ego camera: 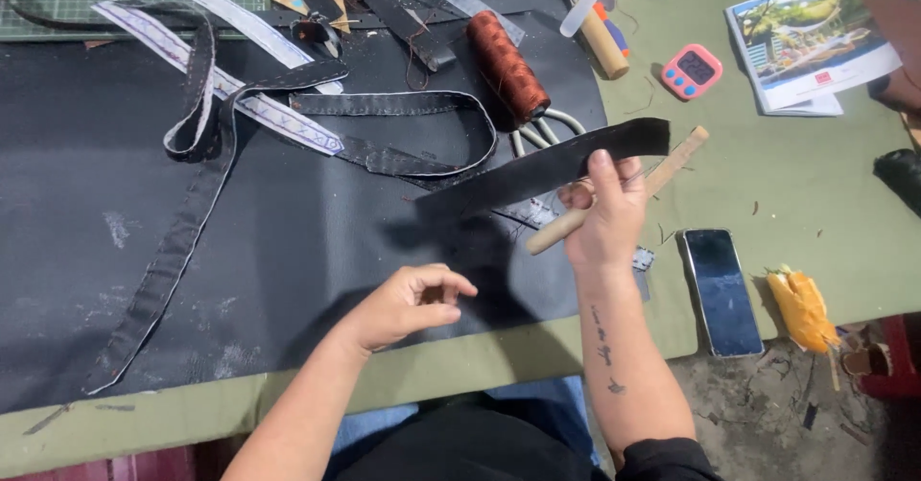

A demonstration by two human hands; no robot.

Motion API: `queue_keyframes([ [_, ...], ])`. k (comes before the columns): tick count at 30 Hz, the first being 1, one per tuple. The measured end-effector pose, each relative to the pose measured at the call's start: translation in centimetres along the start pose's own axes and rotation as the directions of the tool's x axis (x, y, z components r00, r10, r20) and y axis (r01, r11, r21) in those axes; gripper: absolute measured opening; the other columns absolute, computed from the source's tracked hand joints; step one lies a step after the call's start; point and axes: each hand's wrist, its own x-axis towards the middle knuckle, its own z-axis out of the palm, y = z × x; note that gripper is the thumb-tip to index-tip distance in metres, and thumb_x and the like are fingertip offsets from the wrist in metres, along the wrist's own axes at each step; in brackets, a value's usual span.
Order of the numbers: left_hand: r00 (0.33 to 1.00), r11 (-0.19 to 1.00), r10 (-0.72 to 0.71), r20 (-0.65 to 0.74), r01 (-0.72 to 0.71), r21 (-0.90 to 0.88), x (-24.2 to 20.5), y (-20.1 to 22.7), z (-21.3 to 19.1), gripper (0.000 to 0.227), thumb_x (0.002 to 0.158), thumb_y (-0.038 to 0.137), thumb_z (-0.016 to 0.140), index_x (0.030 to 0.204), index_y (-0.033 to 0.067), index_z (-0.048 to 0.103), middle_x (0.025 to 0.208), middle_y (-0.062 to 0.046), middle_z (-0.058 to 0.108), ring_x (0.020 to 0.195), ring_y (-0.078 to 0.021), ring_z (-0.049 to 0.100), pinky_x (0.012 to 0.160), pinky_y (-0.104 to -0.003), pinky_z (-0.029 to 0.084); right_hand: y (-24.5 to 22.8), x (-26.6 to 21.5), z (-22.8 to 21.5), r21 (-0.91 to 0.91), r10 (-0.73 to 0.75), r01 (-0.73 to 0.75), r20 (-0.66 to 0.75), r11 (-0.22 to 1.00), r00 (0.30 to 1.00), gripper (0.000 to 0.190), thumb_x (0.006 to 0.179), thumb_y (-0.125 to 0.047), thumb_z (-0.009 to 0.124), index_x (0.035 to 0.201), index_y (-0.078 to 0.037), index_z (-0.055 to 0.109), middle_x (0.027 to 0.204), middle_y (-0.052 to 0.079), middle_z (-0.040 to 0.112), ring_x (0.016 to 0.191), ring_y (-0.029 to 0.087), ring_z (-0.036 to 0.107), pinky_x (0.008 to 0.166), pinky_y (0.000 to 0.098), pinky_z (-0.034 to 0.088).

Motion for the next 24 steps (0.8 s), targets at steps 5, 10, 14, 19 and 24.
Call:
queue_keyframes([
  [5,0.934,0.987,-0.055,-0.354,0.105,0.123,-0.1,-0.8,2.3,0.093,0.075,0.025,0.089,0.15,0.0019,0.039,0.141,-0.026,0.046,0.127,-0.0359,0.044,0.102,-0.045,0.04,1.2,-4.0,2.3,-0.01,0.02,-0.019,0.064,1.0,0.998,0.011,0.097,-0.023,0.071,0.102,-0.018,0.063,0.082,0.005,0.072,0.048,0.008,0.056,0.05,0.0205,0.05],
  [10,0.883,0.992,-0.053,-0.467,0.101,0.077,1.4,1.2,5.0,0.129,0.075,0.029,0.092,0.16,-0.009,0.003,0.163,-0.039,0.014,0.153,-0.0495,0.019,0.125,-0.06,0.021,-2.9,-9.3,6.6,0.036,0.051,-0.058,0.184,0.998,0.982,0.01,0.095,-0.022,0.073,0.098,-0.016,0.065,0.077,0.003,0.07,0.045,0.003,0.05,0.049,0.0182,0.048],
  [14,0.854,0.931,-0.236,-0.465,0.061,-0.359,2.3,0.5,5.5,0.068,0.084,0.028,0.08,0.142,0.0054,0.052,0.128,-0.021,0.059,0.127,-0.0355,0.051,0.115,-0.057,0.034,-3.0,-9.8,5.2,0.033,0.054,-0.063,0.229,0.997,0.972,0.01,0.094,-0.021,0.073,0.097,-0.015,0.066,0.075,0.003,0.069,0.043,0.005,0.048,0.048,0.0187,0.047],
  [19,0.813,0.758,-0.209,-0.544,-0.216,-0.615,-1.4,-1.9,-0.4,0.017,0.09,0.017,0.058,0.077,0.0075,0.064,0.059,-0.012,0.047,0.064,-0.0291,0.058,0.081,-0.048,0.051,-3.8,-8.7,3.0,0.023,0.047,-0.052,0.172,0.998,0.984,0.01,0.097,-0.022,0.07,0.104,-0.017,0.065,0.077,-0.001,0.069,0.045,0.004,0.048,0.061,0.0227,0.056],
  [24,0.892,0.881,0.118,-0.435,-0.297,-0.369,-8.8,5.0,-7.4,0.014,0.096,0.004,0.056,0.102,-0.0054,0.064,0.049,0.004,0.03,0.04,-0.0095,0.036,0.061,-0.036,0.057,-3.3,-7.8,2.1,0.026,0.099,-0.104,0.157,0.994,0.983,0.011,0.098,-0.024,0.071,0.105,-0.018,0.064,0.072,0.001,0.066,0.044,0.006,0.048,0.072,0.0325,0.061],
])
